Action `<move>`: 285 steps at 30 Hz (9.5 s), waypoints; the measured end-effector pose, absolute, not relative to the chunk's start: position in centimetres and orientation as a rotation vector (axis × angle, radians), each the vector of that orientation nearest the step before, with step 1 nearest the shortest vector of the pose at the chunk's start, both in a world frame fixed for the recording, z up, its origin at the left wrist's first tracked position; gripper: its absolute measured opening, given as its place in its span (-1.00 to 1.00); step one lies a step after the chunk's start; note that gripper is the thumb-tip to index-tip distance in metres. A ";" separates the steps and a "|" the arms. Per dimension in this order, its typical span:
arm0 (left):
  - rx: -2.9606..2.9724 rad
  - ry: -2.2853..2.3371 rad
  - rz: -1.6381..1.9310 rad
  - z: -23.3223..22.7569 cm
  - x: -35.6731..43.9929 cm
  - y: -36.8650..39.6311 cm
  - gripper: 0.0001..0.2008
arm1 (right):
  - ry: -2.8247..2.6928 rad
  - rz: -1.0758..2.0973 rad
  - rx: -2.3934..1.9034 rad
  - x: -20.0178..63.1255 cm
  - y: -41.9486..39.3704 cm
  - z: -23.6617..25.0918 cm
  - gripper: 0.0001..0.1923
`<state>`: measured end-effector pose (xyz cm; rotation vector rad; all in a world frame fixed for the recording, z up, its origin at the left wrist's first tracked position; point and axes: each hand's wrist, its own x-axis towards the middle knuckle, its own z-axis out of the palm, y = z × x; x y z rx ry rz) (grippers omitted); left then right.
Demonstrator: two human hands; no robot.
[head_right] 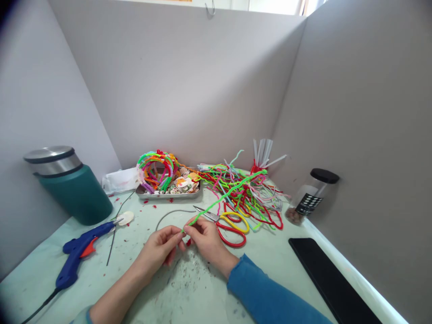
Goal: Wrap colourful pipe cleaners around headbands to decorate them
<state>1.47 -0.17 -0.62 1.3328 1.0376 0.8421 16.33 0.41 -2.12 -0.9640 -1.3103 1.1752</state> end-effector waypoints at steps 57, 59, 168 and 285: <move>2.363 1.524 0.770 0.0 1.0 -1.2 -0.76 | -1.590 0.624 -1.083 16.5 -0.6 -2.3 -0.82; 2.366 1.511 0.792 0.0 1.0 -1.3 -0.76 | -1.621 0.594 -1.078 16.6 -0.7 -2.1 -0.83; 1.375 1.213 1.389 0.7 -0.1 0.1 -0.77 | -1.705 0.532 -0.745 16.7 -1.1 -0.5 -0.87; 1.782 1.263 1.162 0.7 0.0 -0.1 -0.74 | -1.203 1.265 -0.944 17.2 0.7 -1.8 -0.69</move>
